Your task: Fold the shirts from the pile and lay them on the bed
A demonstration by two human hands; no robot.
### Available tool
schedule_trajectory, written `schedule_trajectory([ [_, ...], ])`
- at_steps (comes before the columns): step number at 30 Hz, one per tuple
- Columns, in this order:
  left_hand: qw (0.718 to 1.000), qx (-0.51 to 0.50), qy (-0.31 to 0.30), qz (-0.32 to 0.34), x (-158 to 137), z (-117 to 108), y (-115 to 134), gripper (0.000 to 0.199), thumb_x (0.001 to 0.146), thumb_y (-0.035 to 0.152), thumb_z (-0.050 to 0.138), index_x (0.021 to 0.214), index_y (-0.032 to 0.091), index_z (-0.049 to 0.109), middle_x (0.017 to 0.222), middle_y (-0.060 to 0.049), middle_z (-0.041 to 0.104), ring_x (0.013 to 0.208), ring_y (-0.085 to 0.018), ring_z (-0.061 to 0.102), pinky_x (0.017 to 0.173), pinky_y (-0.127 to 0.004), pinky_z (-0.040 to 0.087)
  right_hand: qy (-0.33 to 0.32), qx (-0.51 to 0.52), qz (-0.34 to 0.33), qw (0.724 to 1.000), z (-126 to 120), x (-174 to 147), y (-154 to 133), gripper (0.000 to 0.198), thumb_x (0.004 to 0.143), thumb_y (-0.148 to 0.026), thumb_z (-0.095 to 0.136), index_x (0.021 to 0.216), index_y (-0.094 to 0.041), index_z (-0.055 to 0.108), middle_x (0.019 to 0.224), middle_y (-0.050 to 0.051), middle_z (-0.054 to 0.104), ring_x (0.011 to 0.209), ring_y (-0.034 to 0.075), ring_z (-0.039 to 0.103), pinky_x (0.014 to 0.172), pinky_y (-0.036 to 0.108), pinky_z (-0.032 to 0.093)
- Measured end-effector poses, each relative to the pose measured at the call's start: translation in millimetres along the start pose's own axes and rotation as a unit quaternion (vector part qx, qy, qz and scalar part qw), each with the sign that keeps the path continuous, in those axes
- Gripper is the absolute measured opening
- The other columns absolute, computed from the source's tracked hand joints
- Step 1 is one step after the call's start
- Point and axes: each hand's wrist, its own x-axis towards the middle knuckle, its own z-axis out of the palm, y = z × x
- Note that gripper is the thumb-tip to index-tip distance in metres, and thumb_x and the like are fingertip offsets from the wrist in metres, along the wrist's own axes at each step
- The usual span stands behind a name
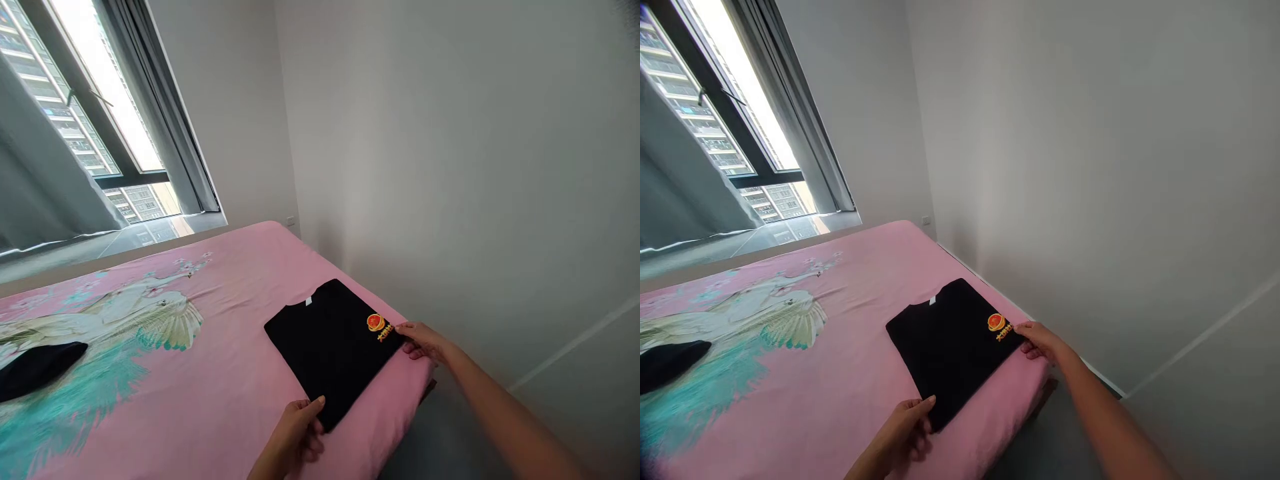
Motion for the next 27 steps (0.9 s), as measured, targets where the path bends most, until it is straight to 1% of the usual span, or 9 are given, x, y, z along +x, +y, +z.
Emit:
schedule_trajectory([
  [3,0.999,0.036,0.01,-0.014,7.7,2.8,-3.7,0.048,0.066,0.063,0.063,0.062,0.02,0.042,0.042,0.002,0.051,0.027,-0.008,0.036,0.03,-0.019,0.017,0.001,-0.023,0.043,0.999,4.1,9.1,-0.9,0.038,0.082,-0.049,0.056,0.1,-0.016,0.051,0.058,-0.005,0.046,0.04,0.007,0.044,0.036,0.019,0.039],
  [6,0.998,0.053,0.015,-0.024,10.1,8.0,-10.0,0.051,0.068,0.067,0.057,0.055,0.021,0.039,0.035,0.005,0.042,0.025,-0.006,0.029,0.031,-0.02,0.013,0.012,-0.048,0.062,0.997,7.9,10.2,1.7,0.034,0.088,-0.047,0.049,0.099,-0.014,0.05,0.059,-0.006,0.046,0.039,0.004,0.04,0.035,0.016,0.034],
  [9,0.997,0.065,0.012,-0.037,4.9,10.3,-15.9,0.056,0.066,0.074,0.052,0.051,0.022,0.038,0.031,0.006,0.036,0.025,-0.007,0.031,0.032,-0.02,0.016,0.01,-0.082,0.082,0.993,6.8,5.7,8.8,0.032,0.092,-0.045,0.043,0.097,-0.014,0.051,0.059,-0.007,0.045,0.039,0.003,0.037,0.036,0.016,0.031],
  [13,0.996,0.077,0.023,-0.033,-6.0,12.9,-22.0,0.056,0.065,0.075,0.051,0.052,0.022,0.042,0.03,0.004,0.041,0.025,-0.01,0.036,0.032,-0.022,0.021,0.007,-0.147,0.095,0.984,3.2,-1.6,17.1,0.034,0.093,-0.046,0.04,0.091,-0.014,0.052,0.054,-0.008,0.043,0.037,0.004,0.035,0.036,0.017,0.028],
  [16,0.996,0.082,0.041,-0.009,-11.1,17.1,-25.5,0.053,0.067,0.072,0.052,0.055,0.021,0.044,0.033,0.003,0.046,0.024,-0.01,0.035,0.032,-0.023,0.021,0.022,-0.196,0.074,0.978,3.3,-3.0,18.8,0.037,0.092,-0.048,0.038,0.087,-0.015,0.052,0.05,-0.008,0.042,0.035,0.005,0.033,0.038,0.019,0.027],
  [18,0.995,0.084,0.05,0.003,-12.9,19.5,-27.3,0.05,0.07,0.069,0.052,0.057,0.021,0.043,0.035,0.003,0.048,0.024,-0.01,0.035,0.032,-0.022,0.021,0.039,-0.229,0.044,0.972,4.1,-2.5,19.0,0.037,0.091,-0.048,0.041,0.08,-0.015,0.053,0.047,-0.008,0.04,0.035,0.006,0.034,0.04,0.02,0.027],
  [21,0.994,0.087,0.061,0.005,-14.6,21.3,-30.2,0.047,0.074,0.064,0.049,0.056,0.022,0.041,0.034,0.004,0.046,0.024,-0.009,0.035,0.031,-0.021,0.02,0.061,-0.279,-0.008,0.958,3.9,-3.4,20.9,0.035,0.088,-0.044,0.046,0.07,-0.014,0.055,0.044,-0.006,0.04,0.039,0.008,0.039,0.043,0.022,0.026],
  [24,0.993,0.098,0.072,-0.002,-15.2,22.6,-35.7,0.045,0.079,0.056,0.048,0.052,0.022,0.039,0.03,0.005,0.04,0.023,-0.009,0.034,0.03,-0.021,0.019,0.073,-0.335,-0.036,0.939,1.1,-8.5,23.3,0.035,0.086,-0.04,0.047,0.064,-0.014,0.058,0.047,-0.001,0.047,0.047,0.013,0.048,0.047,0.025,0.029],
  [27,0.989,0.119,0.085,0.01,-14.0,24.6,-43.1,0.044,0.08,0.05,0.048,0.048,0.023,0.038,0.027,0.004,0.037,0.022,-0.011,0.033,0.028,-0.022,0.02,0.096,-0.393,-0.044,0.913,1.2,-17.6,19.6,0.032,0.082,-0.037,0.05,0.064,-0.014,0.062,0.061,0.008,0.059,0.061,0.02,0.058,0.056,0.028,0.037],
])
